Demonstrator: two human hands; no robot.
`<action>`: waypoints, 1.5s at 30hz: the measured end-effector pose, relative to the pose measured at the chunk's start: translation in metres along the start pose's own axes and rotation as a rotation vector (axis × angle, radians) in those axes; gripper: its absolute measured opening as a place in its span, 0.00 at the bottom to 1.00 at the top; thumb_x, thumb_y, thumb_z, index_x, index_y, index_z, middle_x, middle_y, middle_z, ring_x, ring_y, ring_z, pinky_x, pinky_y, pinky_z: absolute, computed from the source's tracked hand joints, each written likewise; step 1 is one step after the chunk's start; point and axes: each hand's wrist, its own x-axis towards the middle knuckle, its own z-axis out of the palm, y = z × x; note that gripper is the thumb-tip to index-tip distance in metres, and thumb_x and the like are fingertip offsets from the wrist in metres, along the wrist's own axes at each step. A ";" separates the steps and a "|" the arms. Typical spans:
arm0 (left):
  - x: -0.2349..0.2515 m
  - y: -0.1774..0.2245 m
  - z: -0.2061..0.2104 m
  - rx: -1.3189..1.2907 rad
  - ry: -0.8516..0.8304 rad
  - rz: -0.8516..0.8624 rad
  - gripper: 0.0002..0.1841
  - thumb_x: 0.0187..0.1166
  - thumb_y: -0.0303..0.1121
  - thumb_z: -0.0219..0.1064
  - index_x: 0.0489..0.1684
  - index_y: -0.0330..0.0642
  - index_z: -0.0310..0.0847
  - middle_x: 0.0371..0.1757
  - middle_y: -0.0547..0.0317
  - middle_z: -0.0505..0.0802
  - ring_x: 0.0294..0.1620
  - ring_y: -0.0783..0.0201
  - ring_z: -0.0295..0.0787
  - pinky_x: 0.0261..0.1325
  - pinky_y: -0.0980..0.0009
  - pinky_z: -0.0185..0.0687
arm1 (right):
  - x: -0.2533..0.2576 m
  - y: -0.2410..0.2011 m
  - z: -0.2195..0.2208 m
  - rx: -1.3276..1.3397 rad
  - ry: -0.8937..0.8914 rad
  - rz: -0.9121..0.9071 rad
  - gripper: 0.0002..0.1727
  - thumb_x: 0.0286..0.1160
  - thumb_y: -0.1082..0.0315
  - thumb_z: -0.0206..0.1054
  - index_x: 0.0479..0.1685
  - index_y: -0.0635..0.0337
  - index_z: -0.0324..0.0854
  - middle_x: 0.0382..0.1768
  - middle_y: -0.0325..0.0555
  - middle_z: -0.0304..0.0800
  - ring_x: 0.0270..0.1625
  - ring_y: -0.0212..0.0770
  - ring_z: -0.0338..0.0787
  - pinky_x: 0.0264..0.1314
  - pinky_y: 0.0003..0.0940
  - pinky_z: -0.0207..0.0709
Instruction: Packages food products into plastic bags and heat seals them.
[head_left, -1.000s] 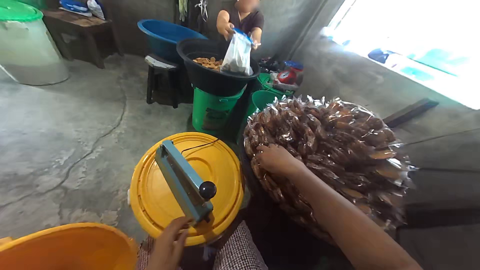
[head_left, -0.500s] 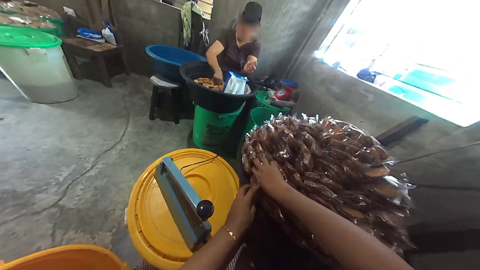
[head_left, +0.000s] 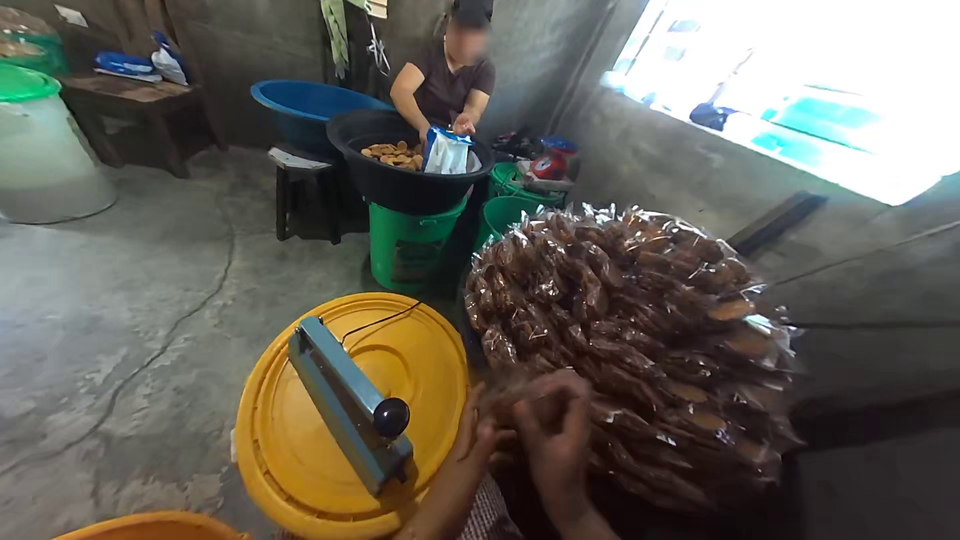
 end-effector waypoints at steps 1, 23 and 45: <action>-0.015 -0.004 0.000 -0.221 -0.008 -0.062 0.47 0.86 0.63 0.52 0.92 0.39 0.31 0.73 0.58 0.82 0.67 0.69 0.85 0.69 0.67 0.83 | -0.025 0.002 0.012 0.075 -0.054 0.036 0.22 0.72 0.51 0.76 0.54 0.50 0.74 0.52 0.34 0.85 0.60 0.23 0.84 0.66 0.22 0.79; -0.037 -0.003 -0.143 0.353 0.823 -0.155 0.40 0.79 0.32 0.70 0.91 0.35 0.50 0.80 0.24 0.68 0.76 0.36 0.73 0.74 0.48 0.74 | 0.031 -0.039 0.143 -0.255 -1.457 0.241 0.30 0.90 0.64 0.57 0.89 0.63 0.62 0.83 0.70 0.65 0.80 0.63 0.74 0.80 0.54 0.70; -0.020 0.003 -0.167 0.199 0.752 -0.330 0.26 0.91 0.45 0.56 0.67 0.26 0.74 0.53 0.41 0.87 0.50 0.57 0.85 0.59 0.58 0.80 | -0.036 -0.009 0.146 -0.373 -1.136 -0.049 0.33 0.79 0.61 0.63 0.84 0.63 0.71 0.83 0.64 0.70 0.80 0.61 0.78 0.76 0.53 0.75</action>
